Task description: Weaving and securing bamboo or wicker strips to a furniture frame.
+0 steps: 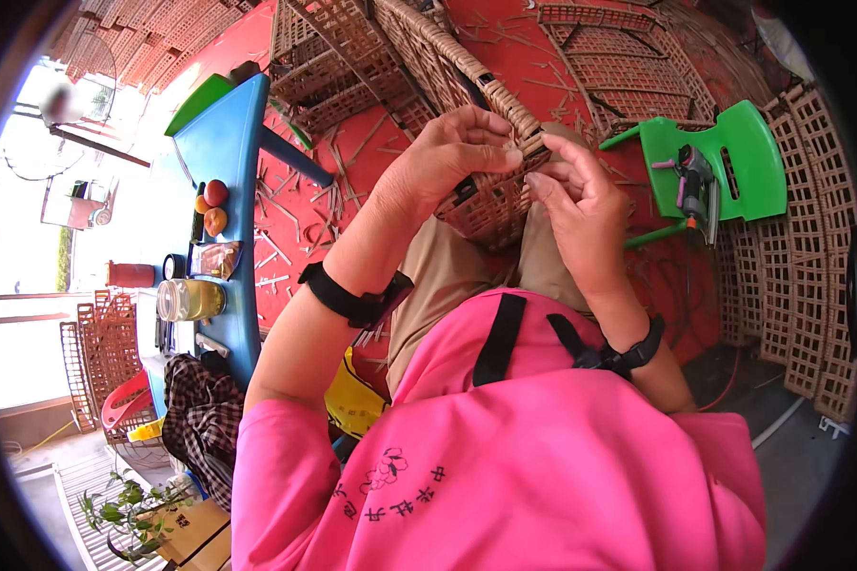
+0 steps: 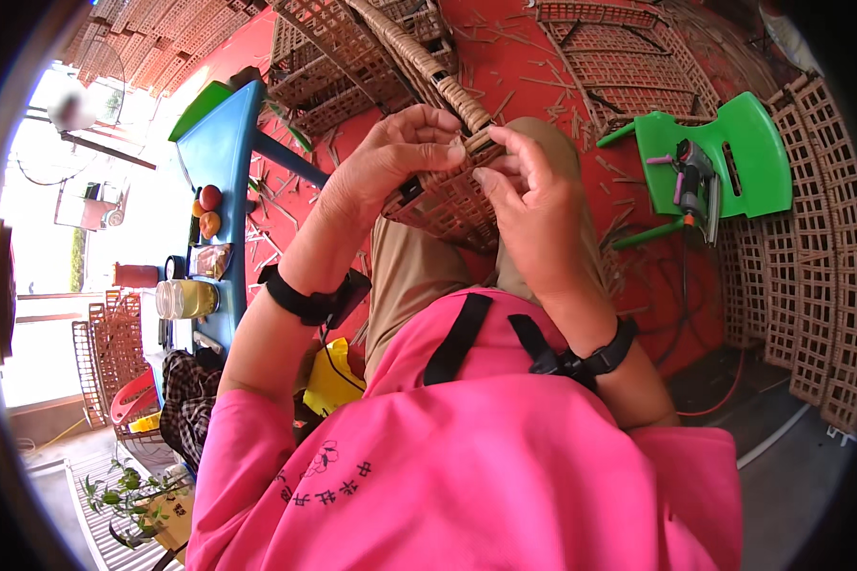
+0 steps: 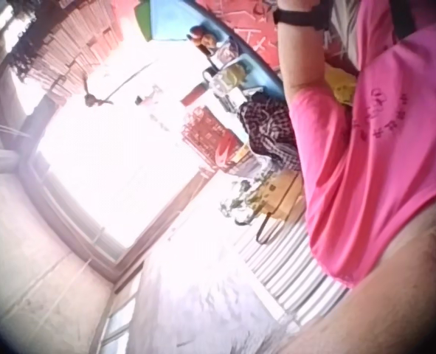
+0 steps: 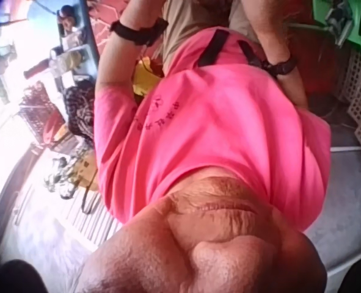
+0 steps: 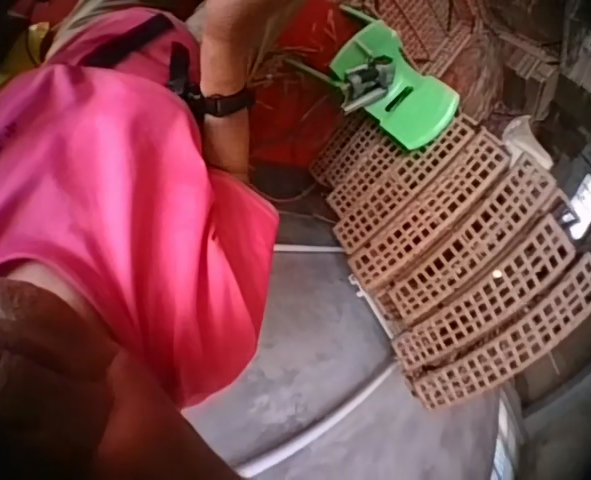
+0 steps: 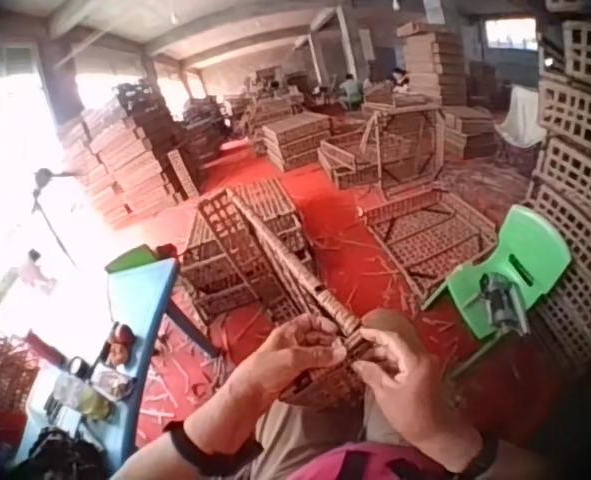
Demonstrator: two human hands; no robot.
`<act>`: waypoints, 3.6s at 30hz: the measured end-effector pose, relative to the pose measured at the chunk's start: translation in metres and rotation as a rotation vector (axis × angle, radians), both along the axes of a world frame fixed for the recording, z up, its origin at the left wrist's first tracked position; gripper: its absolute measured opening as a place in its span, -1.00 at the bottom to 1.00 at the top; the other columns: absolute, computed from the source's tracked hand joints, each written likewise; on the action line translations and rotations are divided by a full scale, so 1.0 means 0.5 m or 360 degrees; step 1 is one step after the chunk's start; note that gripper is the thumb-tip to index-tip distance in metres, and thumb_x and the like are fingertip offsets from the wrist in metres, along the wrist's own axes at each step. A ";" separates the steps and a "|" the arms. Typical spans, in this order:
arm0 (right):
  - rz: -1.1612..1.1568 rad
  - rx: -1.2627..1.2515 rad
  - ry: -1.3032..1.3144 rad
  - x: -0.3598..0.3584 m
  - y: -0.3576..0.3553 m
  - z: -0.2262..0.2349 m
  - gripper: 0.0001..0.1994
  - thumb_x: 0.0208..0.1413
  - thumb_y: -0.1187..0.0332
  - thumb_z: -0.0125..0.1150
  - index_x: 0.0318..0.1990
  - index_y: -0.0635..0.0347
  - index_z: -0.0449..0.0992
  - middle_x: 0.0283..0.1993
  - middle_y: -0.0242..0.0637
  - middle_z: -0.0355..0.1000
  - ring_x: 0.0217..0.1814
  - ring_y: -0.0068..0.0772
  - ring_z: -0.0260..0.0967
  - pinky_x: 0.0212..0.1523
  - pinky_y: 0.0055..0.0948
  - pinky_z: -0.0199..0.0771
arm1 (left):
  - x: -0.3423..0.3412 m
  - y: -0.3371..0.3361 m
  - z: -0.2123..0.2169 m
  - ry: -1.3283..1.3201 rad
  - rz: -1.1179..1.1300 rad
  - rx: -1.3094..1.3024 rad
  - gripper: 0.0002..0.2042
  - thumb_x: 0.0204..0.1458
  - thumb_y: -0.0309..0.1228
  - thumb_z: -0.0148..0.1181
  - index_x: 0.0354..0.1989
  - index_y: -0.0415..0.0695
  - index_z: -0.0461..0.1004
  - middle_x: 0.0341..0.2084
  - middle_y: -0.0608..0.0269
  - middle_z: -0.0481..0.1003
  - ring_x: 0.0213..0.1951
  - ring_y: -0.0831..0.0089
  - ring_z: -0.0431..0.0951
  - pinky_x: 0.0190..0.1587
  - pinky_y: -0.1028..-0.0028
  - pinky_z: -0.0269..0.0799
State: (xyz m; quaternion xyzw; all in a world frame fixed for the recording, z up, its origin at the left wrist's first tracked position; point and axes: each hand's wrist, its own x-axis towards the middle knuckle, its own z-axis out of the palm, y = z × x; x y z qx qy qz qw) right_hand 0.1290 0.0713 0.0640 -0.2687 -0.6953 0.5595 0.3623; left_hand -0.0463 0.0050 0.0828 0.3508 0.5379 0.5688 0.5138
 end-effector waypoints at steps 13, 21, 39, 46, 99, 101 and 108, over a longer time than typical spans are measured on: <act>-0.0122 0.0834 -0.0037 -0.006 0.016 0.004 -0.82 -0.03 0.61 0.28 -0.24 0.26 0.48 -0.34 -0.18 0.51 -0.35 -0.23 0.52 -0.35 -0.39 0.49 | -0.008 0.005 -0.006 -0.0115 -0.0067 -0.0105 -0.61 -0.06 -0.45 0.35 -0.08 -0.27 0.37 -0.31 0.31 0.50 -0.24 0.59 0.52 -0.15 0.60 0.42; -0.0088 0.1088 -0.0142 0.003 0.040 0.016 -0.82 -0.07 0.54 0.33 -0.30 0.20 0.46 -0.38 -0.25 0.42 -0.37 -0.25 0.46 -0.40 -0.33 0.45 | -0.010 0.006 -0.013 -0.0206 -0.0071 -0.0099 -0.65 -0.04 -0.49 0.33 -0.08 -0.27 0.38 -0.30 0.31 0.49 -0.24 0.57 0.52 -0.14 0.59 0.44; 0.0460 0.1725 -0.0187 -0.003 0.109 0.062 -0.79 -0.18 0.51 0.32 -0.47 0.14 0.35 -0.48 -0.31 0.31 -0.43 -0.26 0.39 -0.47 -0.31 0.40 | -0.007 0.004 -0.008 -0.0274 -0.0081 -0.0121 -0.66 -0.04 -0.51 0.32 -0.09 -0.26 0.38 -0.30 0.32 0.47 -0.23 0.56 0.51 -0.12 0.58 0.45; 0.0449 0.1877 -0.0270 -0.005 0.105 0.065 -0.74 -0.23 0.48 0.37 -0.42 0.15 0.35 -0.46 -0.31 0.30 -0.42 -0.25 0.39 -0.46 -0.31 0.42 | -0.011 0.007 -0.013 -0.0317 -0.0112 -0.0114 -0.69 -0.04 -0.51 0.31 -0.12 -0.23 0.40 -0.32 0.34 0.48 -0.25 0.57 0.51 -0.15 0.57 0.44; 0.0406 0.1451 -0.0001 -0.032 0.097 0.066 -0.86 -0.12 0.50 0.37 -0.43 0.24 0.48 -0.44 -0.24 0.44 -0.43 -0.24 0.44 -0.43 -0.37 0.43 | -0.009 -0.010 -0.007 0.0452 -0.0023 0.0063 -0.85 0.09 -0.40 0.16 -0.32 -0.24 0.48 -0.42 0.46 0.44 -0.30 0.69 0.39 -0.21 0.62 0.32; 0.0468 0.1405 -0.0039 -0.042 0.105 0.077 -0.86 -0.13 0.51 0.36 -0.44 0.24 0.48 -0.45 -0.25 0.43 -0.43 -0.23 0.43 -0.43 -0.36 0.43 | -0.012 -0.010 -0.011 0.0382 -0.0051 0.0107 -0.84 0.09 -0.40 0.14 -0.31 -0.26 0.49 -0.40 0.44 0.46 -0.27 0.66 0.41 -0.19 0.61 0.33; 0.0841 0.1079 -0.0321 -0.073 0.160 0.100 -0.85 -0.19 0.44 0.41 -0.45 0.17 0.52 -0.34 -0.36 0.34 -0.31 -0.39 0.33 -0.28 -0.46 0.36 | -0.010 -0.011 -0.015 0.0052 -0.0164 0.0102 -0.82 0.04 -0.41 0.18 -0.25 -0.28 0.47 -0.33 0.39 0.51 -0.26 0.66 0.47 -0.19 0.57 0.40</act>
